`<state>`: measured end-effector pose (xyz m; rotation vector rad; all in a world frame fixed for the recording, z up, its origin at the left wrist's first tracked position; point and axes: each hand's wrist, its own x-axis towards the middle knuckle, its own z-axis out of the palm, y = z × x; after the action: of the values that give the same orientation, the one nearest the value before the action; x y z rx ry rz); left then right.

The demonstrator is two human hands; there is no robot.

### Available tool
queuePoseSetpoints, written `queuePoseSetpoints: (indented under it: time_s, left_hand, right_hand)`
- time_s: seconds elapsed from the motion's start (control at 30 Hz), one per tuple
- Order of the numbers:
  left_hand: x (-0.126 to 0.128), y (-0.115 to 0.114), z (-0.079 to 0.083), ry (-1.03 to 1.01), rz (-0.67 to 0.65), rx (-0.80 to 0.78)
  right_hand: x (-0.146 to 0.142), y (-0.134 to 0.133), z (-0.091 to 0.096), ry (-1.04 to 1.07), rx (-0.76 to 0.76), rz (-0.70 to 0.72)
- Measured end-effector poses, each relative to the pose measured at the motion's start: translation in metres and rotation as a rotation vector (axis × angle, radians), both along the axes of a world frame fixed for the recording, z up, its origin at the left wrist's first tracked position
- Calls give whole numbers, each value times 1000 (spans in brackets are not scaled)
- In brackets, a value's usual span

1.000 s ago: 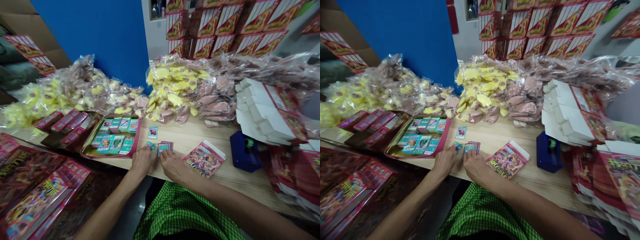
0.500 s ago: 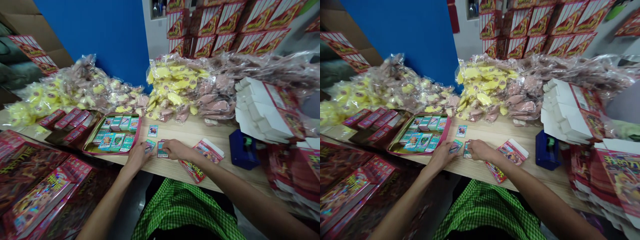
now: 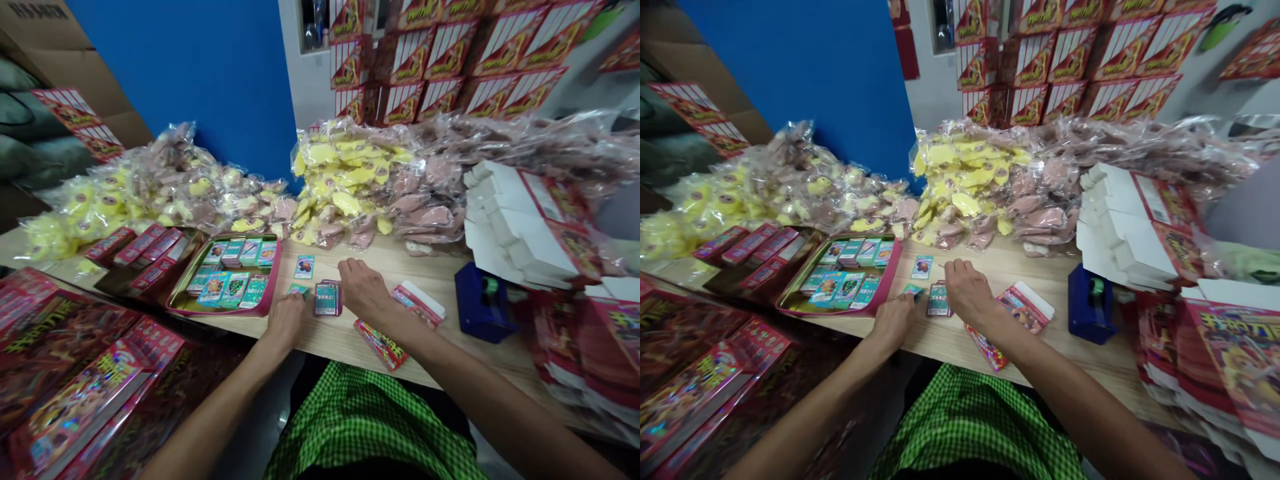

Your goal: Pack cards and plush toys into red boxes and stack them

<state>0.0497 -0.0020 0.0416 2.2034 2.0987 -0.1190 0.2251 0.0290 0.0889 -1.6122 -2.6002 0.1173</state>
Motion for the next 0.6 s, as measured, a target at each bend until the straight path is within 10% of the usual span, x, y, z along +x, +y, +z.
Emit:
queuePoseSetpoints:
  time_s: [0.23,0.6]
  left_hand:
    - [-25,7,12,-197,96,-16]
    - [-23,-5,33,-579,174,283]
  right_hand:
    - [-7,-35,-34,19,-167,249]
    - [27,7,4,354,-106,-156]
